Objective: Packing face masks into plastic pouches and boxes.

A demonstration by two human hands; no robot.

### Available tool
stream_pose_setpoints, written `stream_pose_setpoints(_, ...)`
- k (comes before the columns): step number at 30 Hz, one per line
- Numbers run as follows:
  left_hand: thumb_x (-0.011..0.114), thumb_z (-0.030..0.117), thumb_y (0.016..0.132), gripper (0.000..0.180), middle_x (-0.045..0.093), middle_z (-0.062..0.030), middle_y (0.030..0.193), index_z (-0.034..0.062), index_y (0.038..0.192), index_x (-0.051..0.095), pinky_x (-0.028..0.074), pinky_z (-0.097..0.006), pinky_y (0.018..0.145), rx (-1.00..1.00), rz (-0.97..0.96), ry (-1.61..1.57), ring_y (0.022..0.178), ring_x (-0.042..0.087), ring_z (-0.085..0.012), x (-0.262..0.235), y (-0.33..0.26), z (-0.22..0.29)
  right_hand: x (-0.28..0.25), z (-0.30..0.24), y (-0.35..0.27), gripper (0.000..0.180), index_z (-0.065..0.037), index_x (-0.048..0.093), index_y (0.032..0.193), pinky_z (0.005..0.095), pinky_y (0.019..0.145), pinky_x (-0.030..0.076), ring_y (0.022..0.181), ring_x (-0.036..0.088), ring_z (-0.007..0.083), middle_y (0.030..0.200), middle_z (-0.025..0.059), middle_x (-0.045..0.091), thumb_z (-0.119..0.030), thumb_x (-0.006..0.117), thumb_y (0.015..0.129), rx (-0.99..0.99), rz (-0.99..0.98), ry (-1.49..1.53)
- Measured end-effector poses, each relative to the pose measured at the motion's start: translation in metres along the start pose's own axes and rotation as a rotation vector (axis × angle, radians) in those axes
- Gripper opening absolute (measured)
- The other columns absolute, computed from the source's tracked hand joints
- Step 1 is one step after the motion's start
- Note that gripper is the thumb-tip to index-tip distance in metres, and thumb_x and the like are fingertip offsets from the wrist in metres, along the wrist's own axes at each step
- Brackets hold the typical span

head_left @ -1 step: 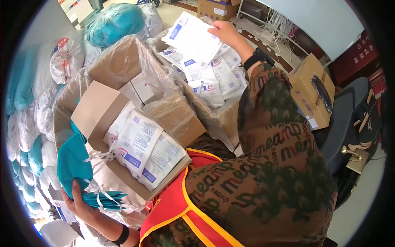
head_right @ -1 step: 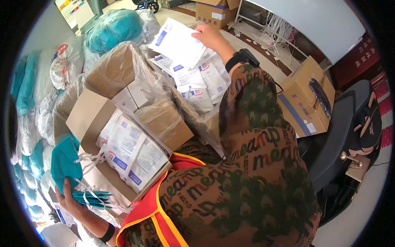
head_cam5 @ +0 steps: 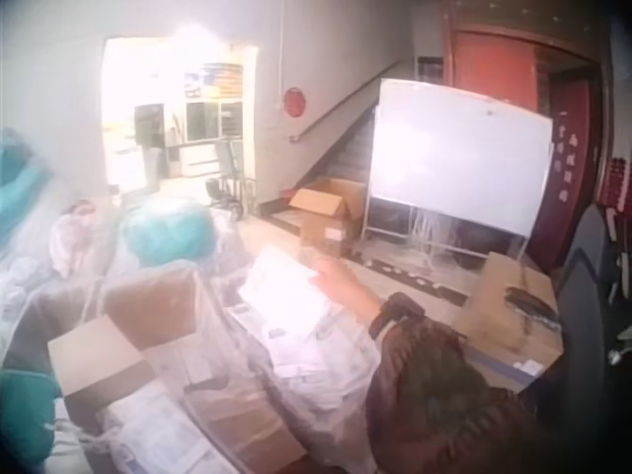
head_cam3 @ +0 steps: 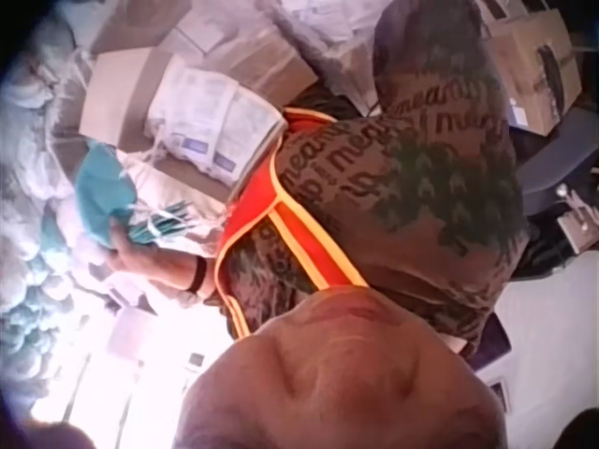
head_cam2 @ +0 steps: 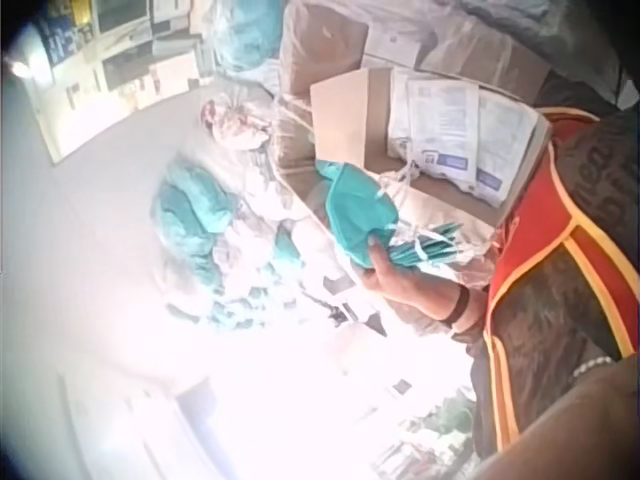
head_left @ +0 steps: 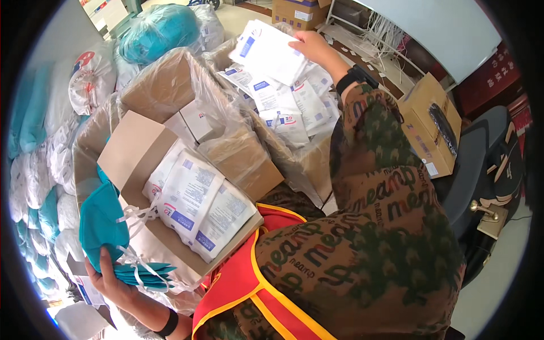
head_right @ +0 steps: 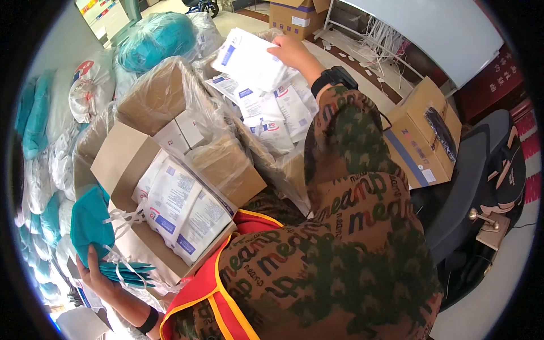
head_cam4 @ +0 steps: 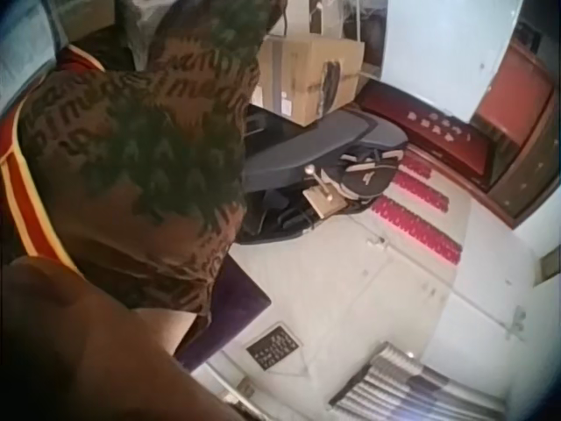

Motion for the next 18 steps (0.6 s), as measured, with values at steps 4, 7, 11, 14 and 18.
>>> stream_pose_setpoints(4,0.072,0.01,0.085,0.025,0.062,-0.0022,0.092,-0.0022,0.106,0.064,0.042,-0.023,0.069,0.069,-0.062,0.103,0.077,0.053,-0.0095,0.041,-0.007,0.002,-0.001,0.0,-0.01,0.042,-0.003,0.062,0.117,0.0428,0.089,0.048,0.106,0.062,0.0346,0.113,0.02,0.066,-0.032,0.066,0.088,-0.084,0.078,-0.242)
stream_pose_setpoints(7,0.073,0.009,0.083,0.019,0.058,0.0012,0.084,-0.0003,0.098,0.066,0.037,-0.02,0.065,0.112,-0.103,0.219,0.071,0.048,-0.0067,0.065,-0.019,0.014,0.012,-0.092,-0.009,0.029,-0.005,0.067,0.106,0.0399,0.079,0.051,0.092,0.065,0.033,0.097,0.0153,0.07,-0.029,0.064,0.09,-0.261,0.003,-0.014)
stream_pose_setpoints(11,0.075,0.008,0.079,0.019,0.061,0.0022,0.078,0.0018,0.095,0.067,0.042,-0.022,0.065,0.045,-0.181,0.216,0.071,0.052,-0.0056,0.08,-0.03,0.008,0.026,-0.284,-0.081,0.018,-0.005,0.066,0.094,0.0353,0.07,0.049,0.08,0.063,0.0295,0.081,0.0134,0.065,-0.022,0.062,0.09,-0.657,-0.133,0.387)
stream_pose_setpoints(14,0.076,0.007,0.079,0.017,0.062,0.002,0.075,0.0026,0.092,0.066,0.044,-0.022,0.06,0.074,-0.266,0.158,0.066,0.055,-0.0055,0.102,-0.034,0.018,0.01,-0.364,-0.154,0.025,-0.003,0.064,0.1,0.0385,0.07,0.049,0.082,0.061,0.0321,0.088,0.0116,0.059,-0.008,0.075,0.079,-0.974,-0.094,0.469)
stream_pose_setpoints(18,0.079,0.008,0.077,0.02,0.063,0.0,0.078,0.0012,0.091,0.066,0.046,-0.022,0.062,-0.025,-0.281,-0.052,0.07,0.056,-0.0053,0.1,-0.04,0.006,0.046,-0.4,-0.185,0.044,-0.004,0.061,0.115,0.0366,0.082,0.05,0.094,0.06,0.0315,0.105,0.0146,0.061,-0.007,0.079,0.075,-0.98,-0.157,0.327)
Point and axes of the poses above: each hand's wrist, its own y-axis towards the middle knuckle, its own x-axis out of the palm, z = x × y, the point moved 8 cm from there along y, towards the middle knuckle
